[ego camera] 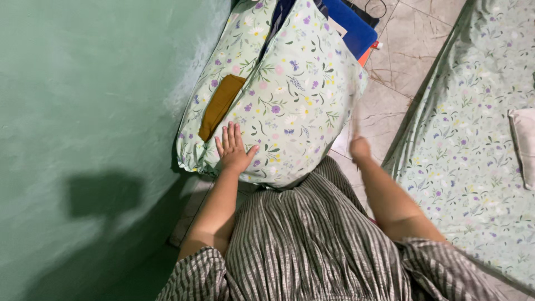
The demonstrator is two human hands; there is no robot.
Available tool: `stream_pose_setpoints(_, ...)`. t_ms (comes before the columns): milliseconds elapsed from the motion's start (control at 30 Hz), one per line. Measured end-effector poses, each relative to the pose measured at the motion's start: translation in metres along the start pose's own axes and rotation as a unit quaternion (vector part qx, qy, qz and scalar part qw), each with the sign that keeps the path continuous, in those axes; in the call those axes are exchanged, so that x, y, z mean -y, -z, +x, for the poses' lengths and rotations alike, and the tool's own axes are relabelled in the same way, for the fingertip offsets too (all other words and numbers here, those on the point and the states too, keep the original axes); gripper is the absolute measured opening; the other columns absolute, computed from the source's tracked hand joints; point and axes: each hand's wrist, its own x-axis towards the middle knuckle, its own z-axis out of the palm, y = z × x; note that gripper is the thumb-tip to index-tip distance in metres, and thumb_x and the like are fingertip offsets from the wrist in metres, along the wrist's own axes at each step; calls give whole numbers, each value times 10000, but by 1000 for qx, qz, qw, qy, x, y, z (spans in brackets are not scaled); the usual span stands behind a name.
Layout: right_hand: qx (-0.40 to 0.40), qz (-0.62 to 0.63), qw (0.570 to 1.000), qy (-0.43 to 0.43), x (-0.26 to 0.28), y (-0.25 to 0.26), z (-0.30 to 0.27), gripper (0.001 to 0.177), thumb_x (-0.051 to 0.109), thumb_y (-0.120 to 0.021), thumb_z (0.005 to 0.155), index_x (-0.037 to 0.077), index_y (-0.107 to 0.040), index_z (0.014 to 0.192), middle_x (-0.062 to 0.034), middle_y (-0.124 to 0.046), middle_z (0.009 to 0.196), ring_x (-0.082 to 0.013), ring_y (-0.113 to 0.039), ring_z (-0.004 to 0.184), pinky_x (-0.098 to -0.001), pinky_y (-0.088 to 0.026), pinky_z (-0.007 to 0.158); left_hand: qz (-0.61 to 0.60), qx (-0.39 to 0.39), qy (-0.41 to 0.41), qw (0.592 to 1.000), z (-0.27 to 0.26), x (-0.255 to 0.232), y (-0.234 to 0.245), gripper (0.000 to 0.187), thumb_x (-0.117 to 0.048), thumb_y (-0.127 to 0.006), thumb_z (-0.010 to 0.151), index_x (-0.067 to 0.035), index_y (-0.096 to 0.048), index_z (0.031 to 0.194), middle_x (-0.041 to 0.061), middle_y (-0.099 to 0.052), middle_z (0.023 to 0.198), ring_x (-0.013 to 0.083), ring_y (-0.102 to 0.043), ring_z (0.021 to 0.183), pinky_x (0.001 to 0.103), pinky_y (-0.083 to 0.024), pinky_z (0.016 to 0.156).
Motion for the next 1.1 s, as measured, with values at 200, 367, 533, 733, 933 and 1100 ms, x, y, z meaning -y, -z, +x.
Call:
stream_pose_setpoints(200,45,25,977,209,11,-14,-28,551,418,-291,1060,71,-621,1333,-273,-668,1186,-430,-634,1110,-496,-456,996,2,0,-2,1000,0,1,-3,1089,-726,-495,909,-127,40,1645,53,96,1730,251,121,1584,532,106,1235)
stream_pose_setpoints(367,81,-132,977,149,4,-28,-37,563,433,-285,1093,24,-647,1232,-283,-688,1129,-447,-655,1073,-516,-478,972,-4,7,2,1000,1,1,-1,1097,-722,-507,903,-124,37,1645,50,96,1733,252,122,1586,539,101,1238)
stream_pose_setpoints(533,-21,25,999,-12,-4,4,5,613,447,-280,1126,-22,-674,1131,-293,-707,1071,-463,-676,1036,-536,-499,948,-1,-6,-7,1000,2,3,-5,1090,-714,-506,907,-118,29,1646,61,90,1733,259,119,1584,546,100,1231)
stream_pose_setpoints(733,150,-138,949,240,16,-23,-44,673,521,-252,1054,1,-554,1357,-308,-583,1323,-446,-544,1250,-497,-381,1077,32,38,10,999,9,6,-12,1081,-750,-482,942,-87,13,1638,68,75,1721,270,125,1600,558,107,1250)
stream_pose_setpoints(933,-21,56,998,3,16,0,13,621,482,-307,1114,-32,-636,1225,-314,-691,1117,-435,-685,998,-528,-535,936,14,0,-2,1000,5,7,-12,1107,-733,-506,903,-107,27,1645,64,97,1730,258,119,1585,545,100,1234)
stream_pose_setpoints(1100,111,6,985,132,32,-21,-40,527,462,-372,1060,25,-641,1179,-255,-703,1063,-396,-678,935,-496,-495,916,-36,-48,12,998,-2,14,-12,1090,-750,-503,901,-98,-68,1660,83,19,1742,253,63,1602,566,54,1256)
